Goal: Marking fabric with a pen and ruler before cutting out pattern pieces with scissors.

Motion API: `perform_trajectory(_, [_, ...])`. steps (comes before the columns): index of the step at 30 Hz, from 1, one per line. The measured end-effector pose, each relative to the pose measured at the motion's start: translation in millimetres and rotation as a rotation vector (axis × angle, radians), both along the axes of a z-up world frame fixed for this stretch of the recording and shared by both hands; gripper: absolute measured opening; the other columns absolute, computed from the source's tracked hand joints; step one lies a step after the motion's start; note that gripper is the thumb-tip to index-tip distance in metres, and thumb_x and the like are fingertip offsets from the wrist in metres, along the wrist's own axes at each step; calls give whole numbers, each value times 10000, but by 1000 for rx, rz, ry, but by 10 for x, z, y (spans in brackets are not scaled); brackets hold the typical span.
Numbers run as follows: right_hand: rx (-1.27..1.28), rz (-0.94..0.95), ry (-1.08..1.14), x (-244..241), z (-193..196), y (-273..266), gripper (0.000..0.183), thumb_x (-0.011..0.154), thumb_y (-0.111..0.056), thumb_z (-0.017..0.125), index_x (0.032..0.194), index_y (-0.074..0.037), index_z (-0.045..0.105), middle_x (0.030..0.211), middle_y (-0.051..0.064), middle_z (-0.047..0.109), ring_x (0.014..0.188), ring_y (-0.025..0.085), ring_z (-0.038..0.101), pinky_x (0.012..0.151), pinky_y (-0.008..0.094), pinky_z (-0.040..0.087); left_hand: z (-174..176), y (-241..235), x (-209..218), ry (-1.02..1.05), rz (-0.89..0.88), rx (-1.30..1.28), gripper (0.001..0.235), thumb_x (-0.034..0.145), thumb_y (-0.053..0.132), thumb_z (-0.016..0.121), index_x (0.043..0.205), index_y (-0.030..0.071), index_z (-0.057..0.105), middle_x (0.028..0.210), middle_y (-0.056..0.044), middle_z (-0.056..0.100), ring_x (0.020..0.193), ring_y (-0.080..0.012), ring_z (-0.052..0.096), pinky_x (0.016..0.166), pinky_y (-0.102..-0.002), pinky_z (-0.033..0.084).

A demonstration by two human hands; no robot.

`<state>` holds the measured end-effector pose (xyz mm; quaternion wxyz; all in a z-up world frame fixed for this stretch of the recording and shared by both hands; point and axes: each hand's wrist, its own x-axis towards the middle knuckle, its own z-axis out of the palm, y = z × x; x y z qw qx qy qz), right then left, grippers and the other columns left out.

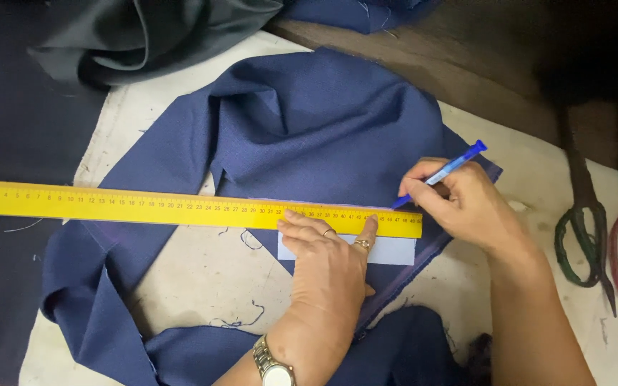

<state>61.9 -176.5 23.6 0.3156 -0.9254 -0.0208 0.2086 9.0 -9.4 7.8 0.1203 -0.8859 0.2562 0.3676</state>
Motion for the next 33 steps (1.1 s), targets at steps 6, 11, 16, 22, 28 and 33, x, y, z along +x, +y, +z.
perform_trajectory(6, [22,-10,16,-14,-19,-10,237,896,-196,513,808,-111,716,803,-11,740,586,99,540,445,261,325,-16,-8,4,2,3,5,933,846,788,444,1559,345,38,1252,-598,394,1083,-696,528,900,-590,488])
perform_trajectory(11, [27,-108,-1,-57,30,-128,222,909,-181,540,788,-97,706,719,-1,691,575,107,542,546,248,393,-94,-5,-52,-91,32,-21,968,786,822,491,1542,380,79,1215,-598,416,1046,-684,554,870,-586,502])
perform_trajectory(16, [35,-373,-61,-292,42,-559,404,979,-330,540,657,-106,637,572,-11,505,555,93,442,585,246,346,-274,11,-158,-324,25,-52,1083,597,923,562,1489,466,151,1140,-568,499,953,-629,631,780,-546,557])
perform_trajectory(22, [-414,-536,-40,-619,-230,-1335,531,886,-453,571,536,-85,418,483,66,367,509,188,374,532,400,295,-438,530,-202,-570,-66,-188,974,606,869,577,1366,279,426,1148,-470,558,953,-487,647,719,-454,553])
perform_trajectory(28, [-422,-584,153,-429,-217,-1363,558,895,-542,513,560,-121,362,507,46,407,521,228,455,570,376,306,-282,1632,216,-463,308,-641,329,826,453,601,1032,202,652,1094,-38,635,1019,-266,601,884,-401,504])
perform_trajectory(33, [-464,-466,92,-93,-354,-1292,524,945,-500,537,601,-107,493,564,102,537,593,285,561,599,429,362,-419,2341,410,-554,231,-524,427,685,483,698,1042,251,662,995,-18,651,956,-289,609,945,-405,453])
